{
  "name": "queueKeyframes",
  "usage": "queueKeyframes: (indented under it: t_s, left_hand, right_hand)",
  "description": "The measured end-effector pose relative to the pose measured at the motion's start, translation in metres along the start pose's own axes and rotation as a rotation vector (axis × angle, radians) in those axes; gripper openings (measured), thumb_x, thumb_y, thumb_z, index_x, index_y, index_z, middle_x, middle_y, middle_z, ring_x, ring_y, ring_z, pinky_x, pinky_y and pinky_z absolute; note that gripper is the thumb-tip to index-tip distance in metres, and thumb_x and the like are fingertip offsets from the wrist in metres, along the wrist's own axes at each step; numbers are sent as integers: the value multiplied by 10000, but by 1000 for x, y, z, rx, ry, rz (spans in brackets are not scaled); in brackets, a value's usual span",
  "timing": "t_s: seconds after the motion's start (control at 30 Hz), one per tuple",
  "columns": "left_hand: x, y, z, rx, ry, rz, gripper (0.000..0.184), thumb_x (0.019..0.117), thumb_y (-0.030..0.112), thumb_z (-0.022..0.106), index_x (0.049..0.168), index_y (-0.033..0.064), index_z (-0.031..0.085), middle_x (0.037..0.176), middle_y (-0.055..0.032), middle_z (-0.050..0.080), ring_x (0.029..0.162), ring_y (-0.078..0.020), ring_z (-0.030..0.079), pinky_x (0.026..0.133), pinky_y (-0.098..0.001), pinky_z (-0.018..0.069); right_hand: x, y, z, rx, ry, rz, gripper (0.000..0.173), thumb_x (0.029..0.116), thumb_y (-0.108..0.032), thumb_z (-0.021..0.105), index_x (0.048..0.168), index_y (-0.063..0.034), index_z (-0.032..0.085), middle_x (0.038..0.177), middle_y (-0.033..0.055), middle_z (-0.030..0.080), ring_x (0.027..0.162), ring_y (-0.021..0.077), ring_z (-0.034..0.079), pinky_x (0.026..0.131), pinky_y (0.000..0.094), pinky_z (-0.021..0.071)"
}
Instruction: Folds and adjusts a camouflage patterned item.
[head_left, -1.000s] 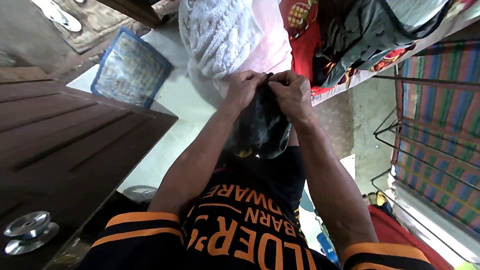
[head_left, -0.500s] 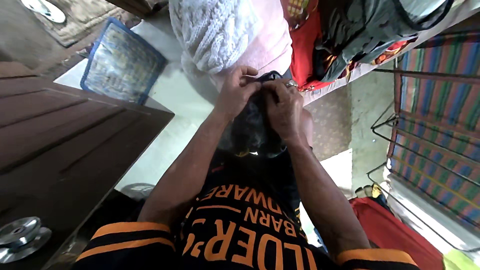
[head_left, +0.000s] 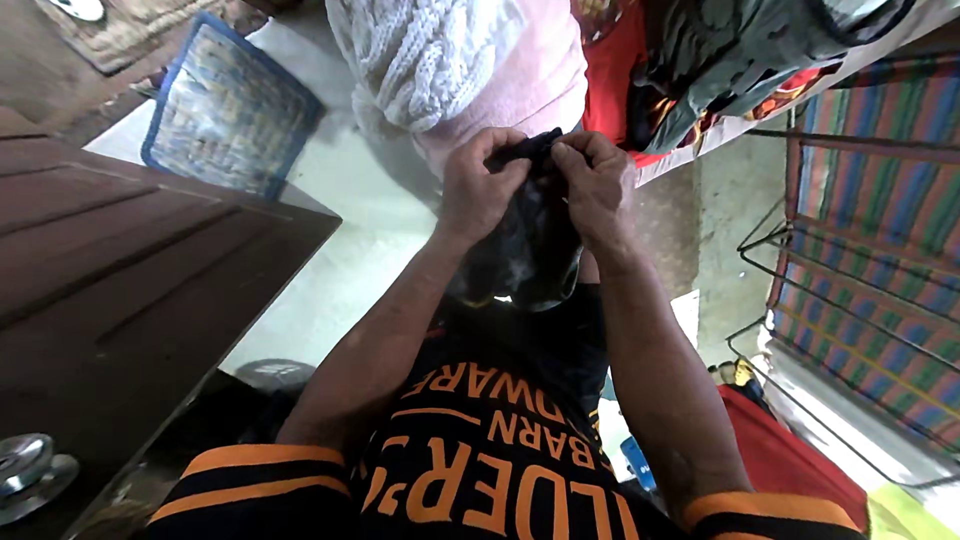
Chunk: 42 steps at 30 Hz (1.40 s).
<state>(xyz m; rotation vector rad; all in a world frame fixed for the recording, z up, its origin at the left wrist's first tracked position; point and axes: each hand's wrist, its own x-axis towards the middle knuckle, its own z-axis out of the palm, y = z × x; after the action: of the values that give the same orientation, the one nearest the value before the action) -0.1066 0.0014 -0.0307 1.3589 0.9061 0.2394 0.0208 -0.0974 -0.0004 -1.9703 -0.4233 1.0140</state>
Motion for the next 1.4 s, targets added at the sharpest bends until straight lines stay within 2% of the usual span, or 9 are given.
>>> queueKeyframes:
  t_s: [0.13,0.3,0.4,0.57,0.7,0.87,1.0,1.1,1.4]
  left_hand:
    - [1,-2,-4,-140,-2,-44,246,918,29,673,1162,-1,692,1076,-76,729,977,-88,699,886,-261,584]
    - [3,-1,-9,-271,-14,-117,273,919,-5,634,1188,-24,674,1068,-73,726,969,-91,694,883,-267,582]
    - [6,0,-9,-299,-31,-144,268,920,-16,615,1182,-24,671,1057,-57,724,962,-82,689,881,-265,576]
    - [10,5,-4,-240,-17,-111,186,938,41,661,1116,-3,694,994,-27,727,913,-62,691,852,-249,581]
    - [7,7,-6,-303,119,-134,193,933,12,624,1122,-1,665,976,-1,694,907,-50,663,846,-242,563]
    - [5,2,-8,-375,124,-157,177,936,-2,611,1106,14,660,954,23,687,893,-42,659,835,-236,562]
    - [9,4,-13,-361,64,-215,148,956,18,581,1075,41,667,950,28,683,892,-41,655,826,-236,561]
    - [12,6,-14,-321,45,-231,128,963,36,585,1054,54,673,930,36,679,886,-33,653,822,-232,559]
    - [18,5,-18,-304,30,-291,140,977,72,561,1061,81,673,909,57,682,865,-30,661,803,-242,572]
  right_hand:
    - [6,-4,-5,250,-89,207,107,1044,-77,547,1075,-26,635,832,17,700,679,100,690,660,267,618]
    - [9,2,-9,385,-139,278,121,1051,-86,532,1109,-48,632,847,23,715,702,106,695,642,255,602]
    - [8,7,-9,418,-144,236,117,1038,-77,542,1105,-48,633,867,30,728,721,112,704,644,257,604]
    - [9,5,-1,146,-1,-32,62,952,-56,676,1001,-33,706,825,-12,715,657,54,669,598,226,589]
    - [12,1,-15,95,21,33,66,944,-82,675,991,-49,707,803,-11,708,651,71,663,595,245,580]
    - [3,-1,-22,166,16,92,36,935,-48,668,958,-47,696,761,-8,700,610,79,655,564,242,581]
    - [4,6,-20,281,5,132,60,969,-50,631,990,-45,687,803,-6,700,675,88,672,643,259,602]
    - [3,13,-22,163,81,75,129,997,-83,620,1077,-32,706,878,4,714,732,80,685,677,260,608]
    - [-11,33,-13,-133,144,-101,297,897,-92,730,1180,-7,701,1067,78,733,934,84,709,840,249,600]
